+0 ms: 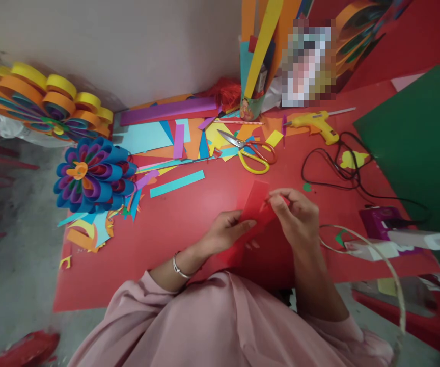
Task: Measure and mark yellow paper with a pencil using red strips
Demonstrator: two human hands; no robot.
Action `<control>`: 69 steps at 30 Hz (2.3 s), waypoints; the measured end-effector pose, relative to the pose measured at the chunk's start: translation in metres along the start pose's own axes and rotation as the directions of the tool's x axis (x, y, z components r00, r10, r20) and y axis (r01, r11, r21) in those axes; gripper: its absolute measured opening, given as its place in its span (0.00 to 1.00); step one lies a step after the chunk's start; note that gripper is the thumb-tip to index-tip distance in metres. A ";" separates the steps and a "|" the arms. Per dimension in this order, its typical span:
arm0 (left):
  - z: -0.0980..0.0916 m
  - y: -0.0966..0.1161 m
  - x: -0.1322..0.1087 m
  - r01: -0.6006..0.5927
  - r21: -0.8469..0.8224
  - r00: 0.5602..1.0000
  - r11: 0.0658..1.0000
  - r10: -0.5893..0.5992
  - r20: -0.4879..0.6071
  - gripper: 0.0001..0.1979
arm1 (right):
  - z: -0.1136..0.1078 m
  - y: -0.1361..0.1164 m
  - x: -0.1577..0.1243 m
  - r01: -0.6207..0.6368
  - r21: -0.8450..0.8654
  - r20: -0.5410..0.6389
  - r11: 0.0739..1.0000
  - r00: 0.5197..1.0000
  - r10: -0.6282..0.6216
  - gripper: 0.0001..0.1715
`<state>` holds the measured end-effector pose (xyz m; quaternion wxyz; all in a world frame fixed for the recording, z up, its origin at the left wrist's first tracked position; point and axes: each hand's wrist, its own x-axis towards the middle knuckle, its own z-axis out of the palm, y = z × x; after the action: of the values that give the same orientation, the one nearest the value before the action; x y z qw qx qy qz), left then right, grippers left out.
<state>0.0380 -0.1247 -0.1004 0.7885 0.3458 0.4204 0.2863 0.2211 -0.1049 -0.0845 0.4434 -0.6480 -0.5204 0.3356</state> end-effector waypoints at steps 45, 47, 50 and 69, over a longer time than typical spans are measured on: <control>0.008 -0.012 -0.006 0.024 0.049 0.999 0.998 -0.022 -0.047 0.25 | -0.013 0.012 0.008 0.067 -0.076 0.027 0.995 0.998 -0.065 0.19; 0.007 -0.011 -0.006 0.031 0.052 0.998 0.998 -0.029 -0.047 0.25 | -0.014 0.013 0.008 0.065 -0.069 0.031 0.996 0.998 -0.062 0.16; 0.006 -0.010 -0.005 0.033 0.042 0.999 0.999 -0.032 -0.030 0.25 | -0.018 0.014 0.005 0.046 -0.008 0.063 0.999 0.997 -0.046 0.14; -0.001 -0.012 -0.003 -0.043 0.191 0.998 0.981 0.050 -0.035 0.23 | -0.023 0.003 0.014 0.131 -0.066 0.163 0.989 0.979 -0.119 0.13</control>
<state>0.0373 -0.1341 -0.1087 0.7365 0.4236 0.4530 0.2699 0.2458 -0.0968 -0.0787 0.3958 -0.6017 -0.6062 0.3372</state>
